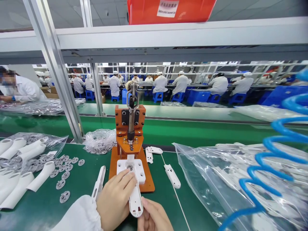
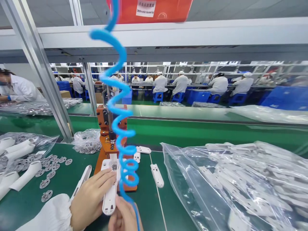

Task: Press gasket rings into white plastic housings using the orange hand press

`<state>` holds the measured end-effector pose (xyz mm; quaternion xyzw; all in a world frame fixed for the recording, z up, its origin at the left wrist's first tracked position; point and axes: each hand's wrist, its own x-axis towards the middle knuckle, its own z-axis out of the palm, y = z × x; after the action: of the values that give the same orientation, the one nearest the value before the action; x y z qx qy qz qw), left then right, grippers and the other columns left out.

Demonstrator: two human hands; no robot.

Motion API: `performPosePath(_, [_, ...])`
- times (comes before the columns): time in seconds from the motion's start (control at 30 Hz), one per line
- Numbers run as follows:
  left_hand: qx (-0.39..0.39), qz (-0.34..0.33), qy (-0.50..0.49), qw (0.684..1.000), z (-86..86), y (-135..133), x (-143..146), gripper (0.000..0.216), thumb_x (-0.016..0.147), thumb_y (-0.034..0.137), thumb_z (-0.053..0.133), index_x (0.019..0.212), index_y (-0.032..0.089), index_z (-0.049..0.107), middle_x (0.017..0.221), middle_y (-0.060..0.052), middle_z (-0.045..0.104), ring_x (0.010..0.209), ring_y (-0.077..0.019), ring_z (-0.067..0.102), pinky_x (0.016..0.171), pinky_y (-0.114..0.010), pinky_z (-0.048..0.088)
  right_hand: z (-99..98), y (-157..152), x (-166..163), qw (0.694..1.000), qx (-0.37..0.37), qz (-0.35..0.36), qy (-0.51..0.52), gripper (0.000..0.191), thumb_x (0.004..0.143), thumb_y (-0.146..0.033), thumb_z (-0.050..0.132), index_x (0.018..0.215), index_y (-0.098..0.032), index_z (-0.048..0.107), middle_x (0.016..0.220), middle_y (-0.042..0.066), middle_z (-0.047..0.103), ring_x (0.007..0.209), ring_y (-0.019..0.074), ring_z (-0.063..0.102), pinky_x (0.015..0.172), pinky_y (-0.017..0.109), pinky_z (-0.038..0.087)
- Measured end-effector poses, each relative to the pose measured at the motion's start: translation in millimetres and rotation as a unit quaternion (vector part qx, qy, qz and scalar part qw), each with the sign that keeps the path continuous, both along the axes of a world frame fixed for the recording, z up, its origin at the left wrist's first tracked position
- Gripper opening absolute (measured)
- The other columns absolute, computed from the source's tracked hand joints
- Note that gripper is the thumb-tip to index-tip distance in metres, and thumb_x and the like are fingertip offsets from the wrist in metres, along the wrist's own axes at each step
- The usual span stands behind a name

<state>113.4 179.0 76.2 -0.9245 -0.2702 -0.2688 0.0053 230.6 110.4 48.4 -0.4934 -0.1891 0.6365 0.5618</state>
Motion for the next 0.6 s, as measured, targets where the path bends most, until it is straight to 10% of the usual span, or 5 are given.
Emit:
performPosePath(0.13, [-0.024,-0.003,0.02,1.0,1.7,5.5,0.9,0.037,0.075,0.005,0.038,0.109,0.012,0.05,0.114,-0.008,0.055,0.108,-0.0239,0.047,0.086,-0.038,0.046,17.0,4.1,15.4,0.992,0.041,-0.033,-0.117,0.052,0.062,-0.064,0.057,0.055,-0.013,0.052,0.029,-0.004,0.041,0.024,0.004,0.028,0.028,0.015,0.018])
performPosePath(0.23, [-0.028,-0.022,0.044,0.998,8.7,7.6,1.7,0.035,0.075,0.003,0.039,0.106,0.012,0.051,0.111,-0.008,0.056,0.108,-0.0236,0.047,0.086,-0.037,0.046,46.8,15.1,29.8,0.952,0.202,-0.131,-0.189,0.035,0.074,-0.047,0.057,0.06,-0.015,0.054,0.039,-0.005,0.043,0.033,0.0059,0.034,0.033,0.016,0.026])
performPosePath(0.43, [-0.053,-0.053,0.052,0.996,16.9,11.8,1.0,0.027,0.077,0.004,0.036,0.096,0.013,0.053,0.103,-0.01,0.059,0.1,-0.0231,0.051,0.081,-0.038,0.047,158.6,82.2,43.9,0.854,0.431,-0.177,-0.233,0.005,0.069,-0.023,0.061,0.068,-0.018,0.058,0.073,-0.002,0.053,0.071,0.0102,0.047,0.067,0.018,0.039])
performPosePath(0.6, [-0.083,-0.065,0.052,0.993,7.7,17.2,-3.2,0.03,0.078,0.007,0.033,0.1,0.016,0.052,0.1,-0.01,0.059,0.095,-0.0224,0.054,0.078,-0.036,0.048,243.9,153.7,32.0,0.891,0.405,-0.094,-0.181,0.016,0.075,-0.028,0.05,0.064,-0.017,0.048,0.068,0.001,0.05,0.066,0.0144,0.051,0.058,0.027,0.046])
